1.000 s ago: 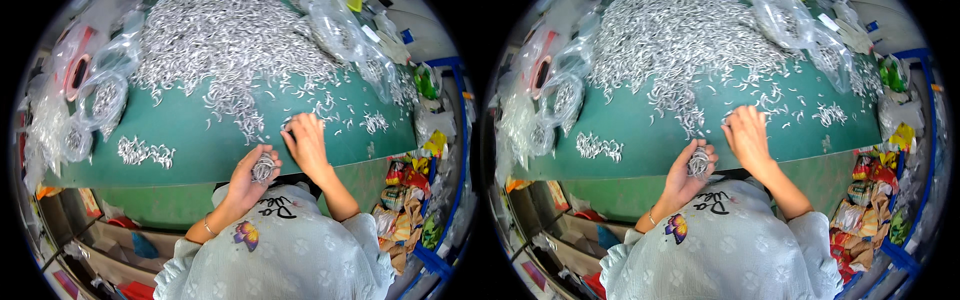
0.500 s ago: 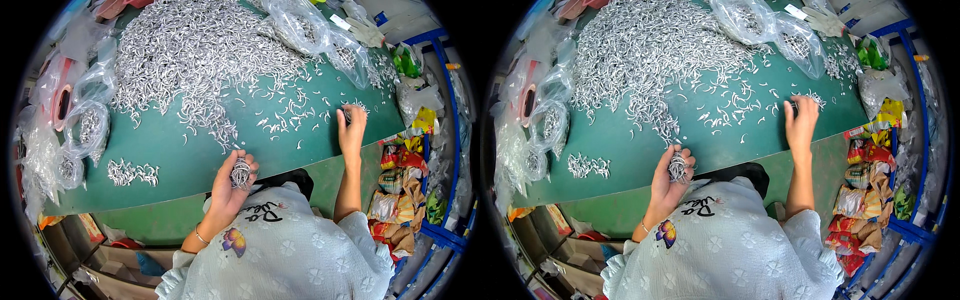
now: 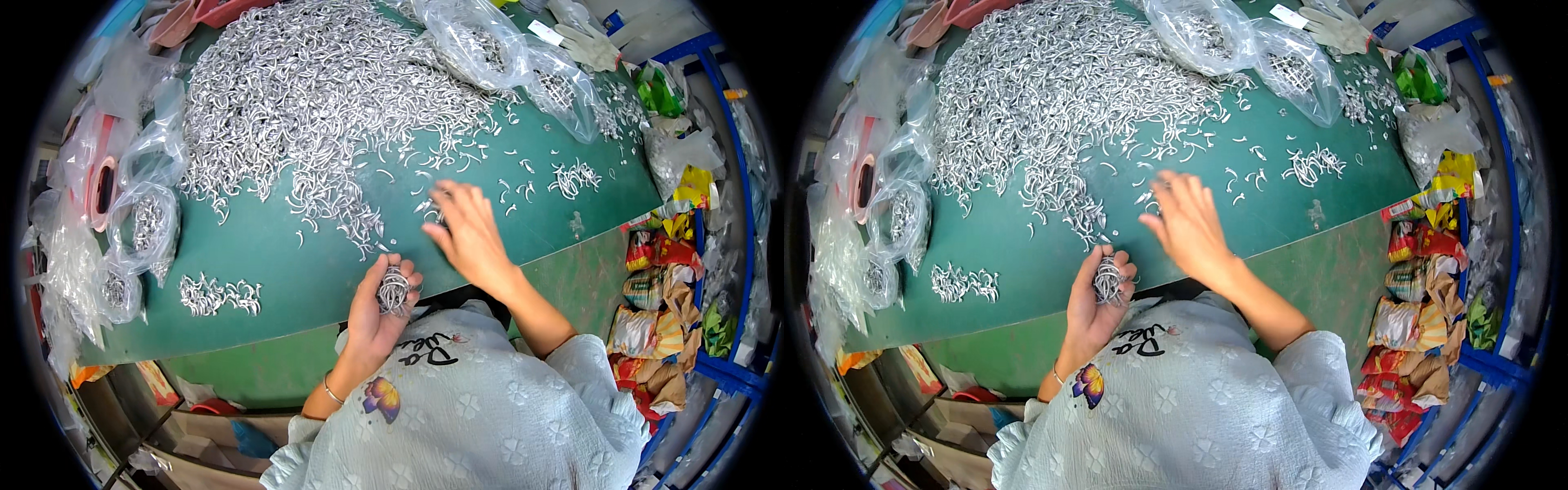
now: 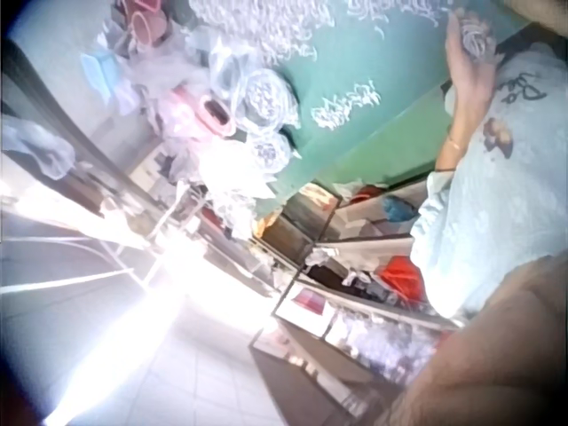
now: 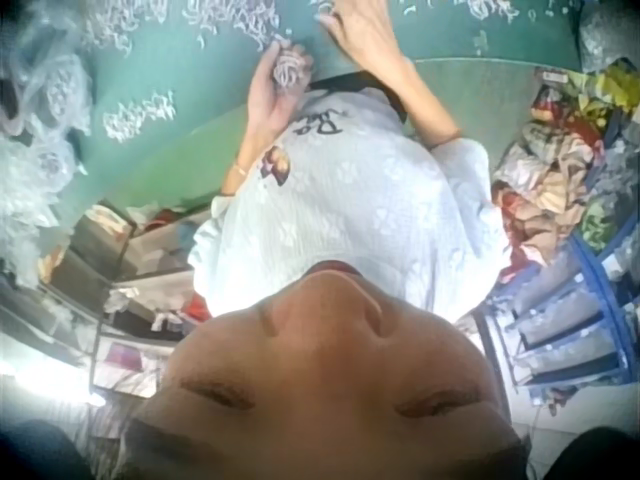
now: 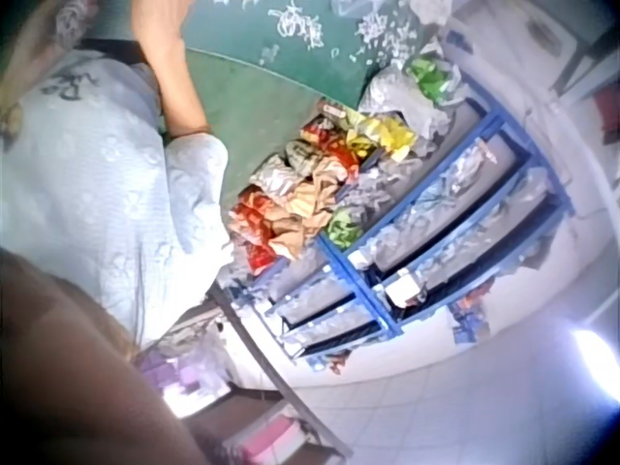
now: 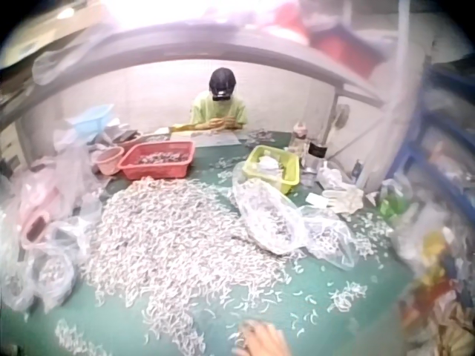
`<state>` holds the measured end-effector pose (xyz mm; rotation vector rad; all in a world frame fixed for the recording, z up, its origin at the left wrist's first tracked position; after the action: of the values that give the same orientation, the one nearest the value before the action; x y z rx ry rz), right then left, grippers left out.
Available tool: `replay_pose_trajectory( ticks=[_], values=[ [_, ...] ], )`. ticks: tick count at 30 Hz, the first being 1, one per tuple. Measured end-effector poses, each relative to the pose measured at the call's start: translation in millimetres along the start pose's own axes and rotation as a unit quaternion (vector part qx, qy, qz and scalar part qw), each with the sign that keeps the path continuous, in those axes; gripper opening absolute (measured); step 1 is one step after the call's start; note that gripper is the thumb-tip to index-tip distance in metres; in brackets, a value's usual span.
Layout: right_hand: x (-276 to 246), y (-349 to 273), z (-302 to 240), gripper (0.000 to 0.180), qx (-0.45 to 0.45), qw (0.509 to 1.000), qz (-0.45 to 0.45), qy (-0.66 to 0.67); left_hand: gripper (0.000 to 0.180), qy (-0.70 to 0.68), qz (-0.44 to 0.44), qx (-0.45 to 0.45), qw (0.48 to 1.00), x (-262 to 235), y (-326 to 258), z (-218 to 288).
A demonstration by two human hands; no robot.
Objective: The person picks up and sorts small curved metal components by hand on a green workbench and puts them into plastic containers.
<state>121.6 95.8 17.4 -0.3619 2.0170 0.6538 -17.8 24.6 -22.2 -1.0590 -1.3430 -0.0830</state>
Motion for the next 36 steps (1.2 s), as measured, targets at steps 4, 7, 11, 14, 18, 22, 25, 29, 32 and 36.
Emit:
replay_pose_trajectory(
  ticks=[4, 7, 11, 14, 18, 22, 25, 29, 32, 36],
  values=[
    [-22.4, -0.7, 25.2, 0.032, 0.022, 0.982, 0.081, 0.167, 0.02, 0.01, -0.025, 0.006, 1.0, -4.3, -1.9, 1.9],
    [-36.7, 3.5, 69.8, 0.025, 0.095, 0.986, 0.111, 0.079, 0.02, 0.019, -0.03, 0.003, 0.999, -3.3, -0.1, 1.8],
    [-28.4, 19.1, 74.7, 0.02, 0.027, 0.989, 0.104, -0.101, 0.019, 0.029, -0.034, -0.009, 0.999, 0.6, 4.6, -1.5],
    [-21.7, 20.1, 74.8, 0.015, 0.025, 0.994, 0.073, -0.08, 0.017, 0.034, -0.026, -0.013, 0.999, 4.4, 8.0, -3.5],
    [-31.8, 10.5, 69.4, 0.01, 0.056, 0.992, 0.114, 0.008, 0.019, 0.049, -0.035, -0.024, 0.998, 1.8, 14.1, -3.1],
    [-41.3, 3.5, 20.2, 0.008, 0.085, 0.952, 0.071, 0.286, 0.031, 0.095, 0.063, 0.013, 0.993, 22.5, 20.1, -2.3],
    [-47.7, 15.2, 10.8, 0.007, -0.012, 0.966, 0.001, 0.257, 0.034, 0.088, 0.004, -0.003, 0.996, 22.8, 36.7, 0.5],
    [-36.2, 25.7, 68.5, 0.012, 0.032, 0.994, 0.083, 0.061, 0.024, 0.082, -0.054, -0.025, 0.995, 27.9, 50.1, 3.7],
    [-23.3, 32.5, 75.5, 0.014, 0.004, 0.996, 0.08, -0.049, 0.022, 0.082, -0.066, -0.041, 0.994, 34.5, 50.8, 8.8],
    [-33.5, 34.3, 70.5, 0.012, 0.031, 0.995, 0.075, 0.054, 0.023, 0.092, -0.024, -0.039, 0.995, 29.9, 48.9, 17.6]
  ],
)
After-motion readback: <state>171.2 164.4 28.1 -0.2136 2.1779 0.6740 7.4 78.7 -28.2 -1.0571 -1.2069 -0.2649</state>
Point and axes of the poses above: each hand's wrist, its own y-axis towards the middle knuckle, its own x-axis out of the palm, z = x × y, the point moved 5 cm from there along y, towards the middle knuckle, and after that the axes turned 15 degrees about -x, right-handed, at the moved point
